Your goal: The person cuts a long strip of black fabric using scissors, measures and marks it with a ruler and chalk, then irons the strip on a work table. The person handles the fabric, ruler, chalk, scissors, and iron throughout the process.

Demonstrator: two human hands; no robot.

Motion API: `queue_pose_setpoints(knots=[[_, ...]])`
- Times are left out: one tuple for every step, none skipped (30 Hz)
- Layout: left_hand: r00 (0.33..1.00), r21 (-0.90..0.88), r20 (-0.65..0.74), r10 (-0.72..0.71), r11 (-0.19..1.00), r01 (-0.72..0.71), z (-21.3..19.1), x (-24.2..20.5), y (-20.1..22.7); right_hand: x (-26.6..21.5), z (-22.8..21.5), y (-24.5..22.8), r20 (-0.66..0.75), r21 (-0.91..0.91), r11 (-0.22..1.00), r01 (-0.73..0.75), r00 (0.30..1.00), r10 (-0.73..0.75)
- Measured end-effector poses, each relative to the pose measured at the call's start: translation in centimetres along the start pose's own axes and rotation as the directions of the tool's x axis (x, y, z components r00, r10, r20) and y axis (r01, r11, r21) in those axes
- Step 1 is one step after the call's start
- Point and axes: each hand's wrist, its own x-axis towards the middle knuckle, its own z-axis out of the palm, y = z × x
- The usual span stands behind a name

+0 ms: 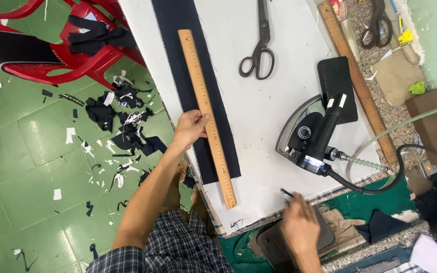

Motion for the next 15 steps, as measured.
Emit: queue_pose_setpoints(knots=[[1.000,-0.003,-0.003,0.001,1.000,-0.001,0.5,0.0,0.3,-0.5,-0.4,0.6,-0.001,-0.001,1.000,0.004,1.000,-0.004],[1.000,0.016,0.006,-0.004,1.000,0.004,1.1,0.1,0.7,-1.1,-0.8,1.3,-0.027,0.019,0.999,-0.032,0.999,0.033],[1.000,0.035,0.015,-0.009,0.999,0.009,1.6,0.1,1.0,-1.6,-1.2,1.9,-0.052,0.040,0.997,-0.069,0.996,0.071],[1.000,0.034,0.010,-0.009,0.999,0.008,2.0,0.3,1.1,-1.5,-1.4,1.8,-0.052,0.042,0.997,-0.064,0.996,0.066],[1.000,0.074,-0.015,-0.006,0.997,0.007,2.3,0.5,1.3,-1.5,-1.5,1.8,-0.113,0.088,0.995,-0.040,0.992,0.050],[0.999,0.116,-0.037,-0.003,0.993,0.007,2.7,0.7,1.5,-1.5,-1.7,1.6,-0.174,0.133,0.991,-0.018,0.984,0.041],[0.999,0.118,-0.040,-0.003,0.993,0.007,2.7,0.7,1.7,-1.5,-1.1,1.5,-0.175,0.137,0.990,-0.016,0.984,0.040],[0.999,0.131,-0.046,-0.006,0.991,0.012,2.9,0.8,1.8,-1.6,-0.4,1.4,-0.166,0.224,0.974,0.015,0.986,0.023],[0.999,0.144,-0.052,-0.008,0.989,0.016,3.1,1.0,2.0,-1.7,0.2,1.3,-0.160,0.309,0.950,0.045,0.987,0.005],[0.999,0.147,-0.051,-0.010,0.989,0.017,3.2,1.1,1.9,-0.9,-0.7,0.4,-0.159,0.311,0.949,0.042,0.987,0.008],[0.999,0.175,-0.054,-0.003,0.984,0.013,3.2,1.2,1.8,-0.1,-1.6,-0.5,-0.220,0.310,0.947,0.080,0.975,-0.010],[0.998,0.203,-0.057,0.001,0.979,0.011,3.3,1.4,1.6,0.6,-2.5,-1.4,-0.279,0.307,0.944,0.116,0.960,-0.027],[0.999,0.207,-0.054,-0.003,0.978,0.014,3.3,1.4,1.5,0.7,-2.3,-1.6,-0.276,0.309,0.944,0.111,0.961,-0.023],[0.998,0.216,-0.063,0.008,0.976,0.006,3.3,1.5,1.3,0.7,-2.1,-1.8,-0.267,0.355,0.928,0.117,0.963,-0.019],[0.997,0.225,-0.072,0.019,0.974,-0.002,3.3,1.6,1.2,0.8,-2.0,-1.9,-0.258,0.399,0.909,0.121,0.966,-0.015]])
